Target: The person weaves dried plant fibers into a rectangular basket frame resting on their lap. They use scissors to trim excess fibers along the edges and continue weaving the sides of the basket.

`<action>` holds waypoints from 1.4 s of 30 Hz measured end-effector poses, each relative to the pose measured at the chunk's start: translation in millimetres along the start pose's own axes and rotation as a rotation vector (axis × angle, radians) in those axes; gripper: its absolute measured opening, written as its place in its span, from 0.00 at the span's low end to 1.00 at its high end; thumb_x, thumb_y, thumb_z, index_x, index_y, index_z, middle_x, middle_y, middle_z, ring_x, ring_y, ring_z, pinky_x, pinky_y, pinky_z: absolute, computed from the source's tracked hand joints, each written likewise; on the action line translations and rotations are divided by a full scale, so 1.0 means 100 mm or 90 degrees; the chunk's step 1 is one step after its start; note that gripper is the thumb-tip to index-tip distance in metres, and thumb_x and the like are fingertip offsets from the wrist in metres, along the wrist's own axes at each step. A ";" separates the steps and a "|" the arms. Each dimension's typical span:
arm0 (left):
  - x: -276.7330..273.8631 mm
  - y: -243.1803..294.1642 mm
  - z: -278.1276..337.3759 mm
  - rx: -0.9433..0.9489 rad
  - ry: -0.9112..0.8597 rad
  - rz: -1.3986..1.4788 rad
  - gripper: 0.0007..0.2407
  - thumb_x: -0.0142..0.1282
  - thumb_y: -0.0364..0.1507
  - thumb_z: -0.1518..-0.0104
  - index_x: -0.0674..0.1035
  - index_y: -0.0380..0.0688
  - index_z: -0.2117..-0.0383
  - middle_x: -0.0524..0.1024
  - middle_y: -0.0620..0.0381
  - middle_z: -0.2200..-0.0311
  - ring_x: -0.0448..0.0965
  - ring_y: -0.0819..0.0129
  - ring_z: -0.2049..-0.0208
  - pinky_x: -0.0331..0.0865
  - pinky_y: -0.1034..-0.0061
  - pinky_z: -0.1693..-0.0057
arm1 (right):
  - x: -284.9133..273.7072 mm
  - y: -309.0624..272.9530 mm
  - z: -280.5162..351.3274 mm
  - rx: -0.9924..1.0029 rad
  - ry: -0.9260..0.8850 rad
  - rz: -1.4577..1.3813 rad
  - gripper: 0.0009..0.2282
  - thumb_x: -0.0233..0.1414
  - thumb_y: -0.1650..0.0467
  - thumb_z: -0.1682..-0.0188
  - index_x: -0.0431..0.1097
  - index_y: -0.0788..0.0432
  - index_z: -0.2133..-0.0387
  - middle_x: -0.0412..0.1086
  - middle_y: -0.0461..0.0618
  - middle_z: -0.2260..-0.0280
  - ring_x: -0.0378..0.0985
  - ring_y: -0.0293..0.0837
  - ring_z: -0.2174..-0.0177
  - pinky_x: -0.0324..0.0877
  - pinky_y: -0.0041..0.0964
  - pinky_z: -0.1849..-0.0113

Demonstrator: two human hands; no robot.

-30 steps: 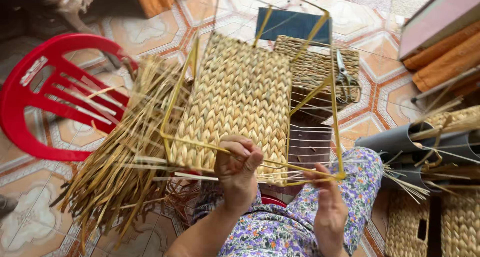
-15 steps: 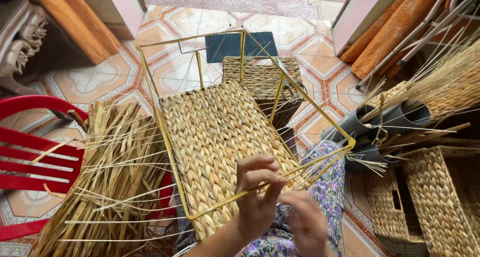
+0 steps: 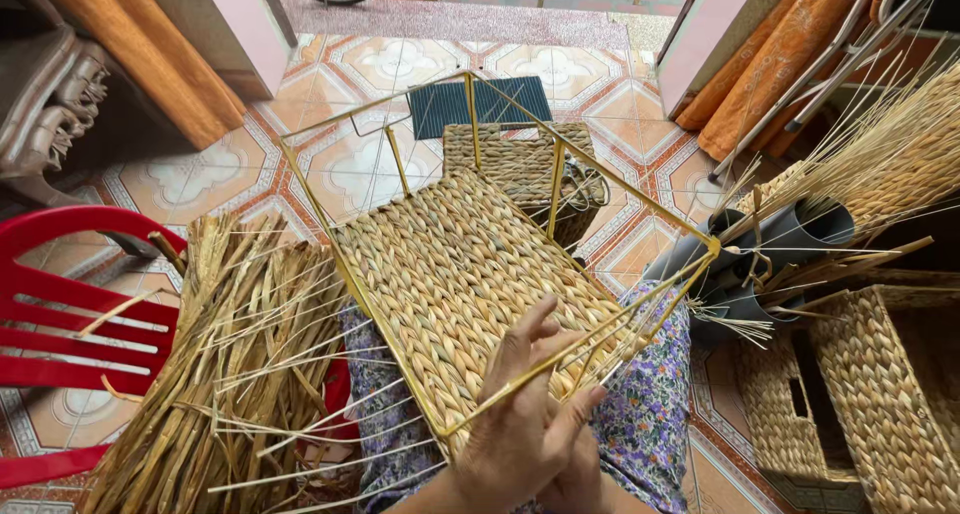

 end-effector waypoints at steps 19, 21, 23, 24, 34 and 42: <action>-0.22 0.48 0.33 0.233 -0.092 0.055 0.28 0.61 0.33 0.39 0.65 0.25 0.39 0.65 0.31 0.41 0.68 0.43 0.39 0.66 0.59 0.34 | -0.05 0.12 0.06 0.045 -0.015 -0.103 0.13 0.46 0.72 0.42 0.70 0.65 0.47 0.72 0.46 0.72 0.67 0.31 0.84 0.65 0.26 0.83; -0.65 0.34 0.46 0.243 -0.029 0.074 0.26 0.61 0.34 0.38 0.66 0.25 0.40 0.67 0.32 0.43 0.69 0.45 0.41 0.66 0.60 0.35 | -0.28 0.16 0.06 0.059 0.021 -0.102 0.13 0.45 0.72 0.41 0.70 0.65 0.47 0.71 0.45 0.73 0.66 0.30 0.86 0.64 0.26 0.85; -1.12 0.11 0.55 0.229 0.098 0.067 0.24 0.60 0.34 0.37 0.67 0.26 0.42 0.69 0.34 0.45 0.70 0.47 0.43 0.67 0.61 0.35 | -0.59 0.14 0.06 0.039 0.085 -0.073 0.13 0.45 0.72 0.41 0.70 0.65 0.47 0.71 0.45 0.74 0.65 0.29 0.88 0.63 0.25 0.87; -1.33 0.00 0.62 0.219 0.175 0.064 0.24 0.60 0.34 0.36 0.68 0.26 0.42 0.69 0.35 0.46 0.71 0.48 0.44 0.67 0.61 0.36 | -0.79 0.08 0.06 0.012 0.122 -0.034 0.12 0.45 0.72 0.41 0.71 0.66 0.49 0.78 0.50 0.69 0.67 0.29 0.88 0.64 0.24 0.88; -2.17 -1.54 1.25 -0.209 0.473 0.182 0.23 0.56 0.41 0.33 0.71 0.31 0.43 0.73 0.43 0.48 0.73 0.58 0.46 0.68 0.63 0.34 | -1.82 -0.49 0.81 0.046 0.452 -0.123 0.10 0.49 0.73 0.41 0.72 0.71 0.56 0.57 0.44 0.91 0.57 0.31 0.89 0.60 0.33 0.78; -1.55 -1.55 1.05 -0.341 0.214 0.277 0.38 0.52 0.50 0.40 0.58 0.36 0.28 0.67 0.41 0.34 0.70 0.56 0.37 0.63 0.63 0.31 | -2.23 0.03 1.07 0.125 0.444 -0.259 0.11 0.49 0.72 0.40 0.73 0.69 0.53 0.57 0.40 0.91 0.53 0.30 0.90 0.59 0.32 0.78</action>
Point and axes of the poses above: each hand's wrist, its own z-axis away from the middle knuckle, its own x-axis out of the palm, y = z × x, the point moved 8 cm from there along -z, towards the middle knuckle
